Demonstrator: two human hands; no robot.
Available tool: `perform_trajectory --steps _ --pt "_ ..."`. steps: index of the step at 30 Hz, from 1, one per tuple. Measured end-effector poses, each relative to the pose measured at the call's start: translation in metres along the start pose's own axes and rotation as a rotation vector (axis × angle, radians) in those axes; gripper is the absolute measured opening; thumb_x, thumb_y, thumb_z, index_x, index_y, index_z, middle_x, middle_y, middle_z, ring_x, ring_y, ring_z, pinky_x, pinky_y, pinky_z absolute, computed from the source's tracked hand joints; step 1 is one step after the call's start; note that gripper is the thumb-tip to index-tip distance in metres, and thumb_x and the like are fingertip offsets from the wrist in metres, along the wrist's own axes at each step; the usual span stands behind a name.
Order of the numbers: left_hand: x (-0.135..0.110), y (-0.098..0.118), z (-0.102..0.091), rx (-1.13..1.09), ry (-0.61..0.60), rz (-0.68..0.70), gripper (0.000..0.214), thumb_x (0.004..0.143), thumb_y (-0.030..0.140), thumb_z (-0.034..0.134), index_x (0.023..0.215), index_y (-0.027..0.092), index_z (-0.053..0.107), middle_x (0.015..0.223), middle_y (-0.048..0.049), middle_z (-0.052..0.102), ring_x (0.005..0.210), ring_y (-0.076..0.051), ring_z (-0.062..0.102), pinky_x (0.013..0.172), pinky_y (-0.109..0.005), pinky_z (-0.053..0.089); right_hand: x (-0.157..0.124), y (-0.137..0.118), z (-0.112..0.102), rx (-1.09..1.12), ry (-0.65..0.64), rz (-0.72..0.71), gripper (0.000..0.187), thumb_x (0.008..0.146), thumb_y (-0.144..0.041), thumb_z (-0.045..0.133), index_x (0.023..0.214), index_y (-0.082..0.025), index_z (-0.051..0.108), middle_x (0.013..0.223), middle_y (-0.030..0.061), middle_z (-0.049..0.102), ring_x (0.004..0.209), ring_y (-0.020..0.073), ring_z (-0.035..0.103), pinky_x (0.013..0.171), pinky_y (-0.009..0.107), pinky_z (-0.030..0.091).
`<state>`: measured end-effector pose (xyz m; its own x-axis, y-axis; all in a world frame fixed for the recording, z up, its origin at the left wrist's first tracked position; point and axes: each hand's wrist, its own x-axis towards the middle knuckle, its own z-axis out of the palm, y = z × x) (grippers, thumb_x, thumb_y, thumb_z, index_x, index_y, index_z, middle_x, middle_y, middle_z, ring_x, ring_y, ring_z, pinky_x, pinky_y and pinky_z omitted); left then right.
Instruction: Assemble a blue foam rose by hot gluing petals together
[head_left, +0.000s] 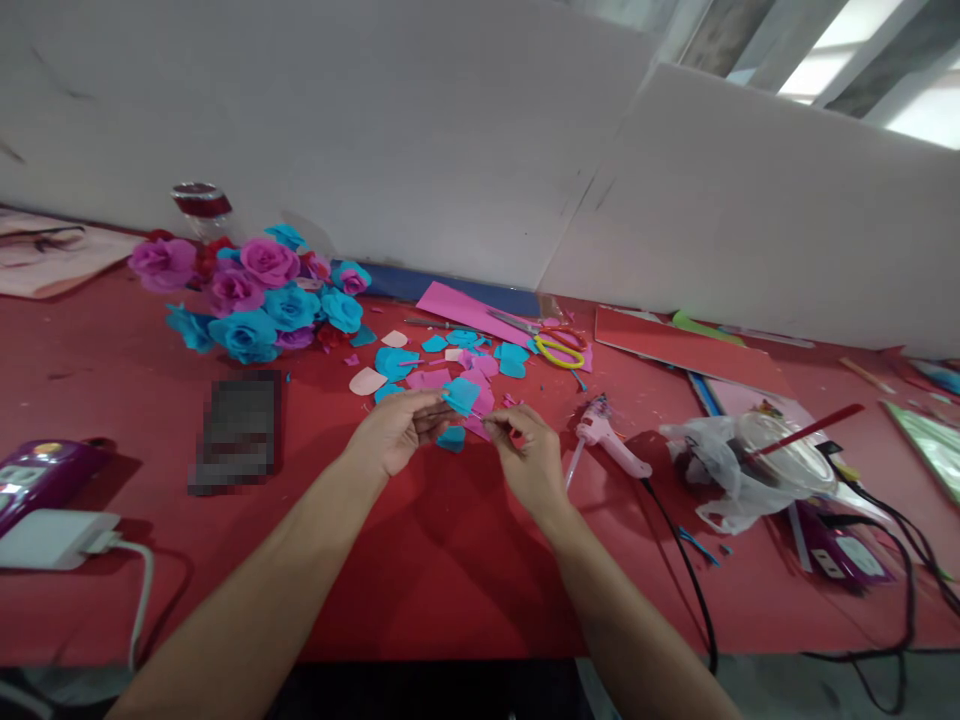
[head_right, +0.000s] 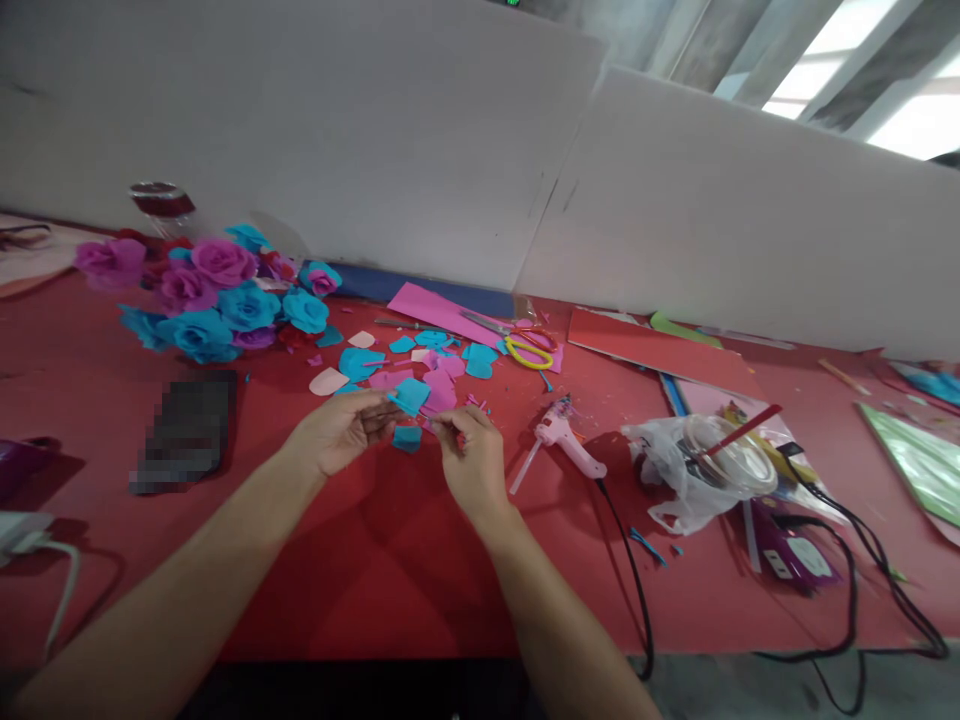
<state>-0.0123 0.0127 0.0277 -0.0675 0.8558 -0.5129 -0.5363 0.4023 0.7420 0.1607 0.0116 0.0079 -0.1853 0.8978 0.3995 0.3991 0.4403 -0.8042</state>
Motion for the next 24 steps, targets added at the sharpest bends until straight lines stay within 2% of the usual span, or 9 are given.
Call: perform_trajectory --steps 9,24 --pt "0.0001 -0.0014 -0.0009 0.012 -0.035 -0.010 0.008 0.075 0.014 0.060 0.075 0.012 0.068 0.073 -0.0104 0.074 0.065 -0.017 0.070 0.056 -0.022 0.050 0.0002 0.0024 0.0016 0.012 -0.012 0.016 0.014 0.083 -0.023 0.056 0.079 -0.022 0.070 0.075 0.0030 0.062 0.070 0.0169 0.055 0.068 0.029 0.043" --pt "0.0006 -0.0017 0.0010 -0.012 -0.041 -0.037 0.012 0.077 0.011 0.057 0.073 0.012 0.069 0.071 -0.0095 0.074 0.064 -0.016 0.070 0.056 -0.021 0.051 0.0000 0.0046 0.0031 0.060 -0.027 0.036 0.012 0.082 -0.024 0.058 0.079 -0.022 0.070 0.077 0.0038 0.065 0.074 0.0183 0.058 0.071 0.030 0.044"
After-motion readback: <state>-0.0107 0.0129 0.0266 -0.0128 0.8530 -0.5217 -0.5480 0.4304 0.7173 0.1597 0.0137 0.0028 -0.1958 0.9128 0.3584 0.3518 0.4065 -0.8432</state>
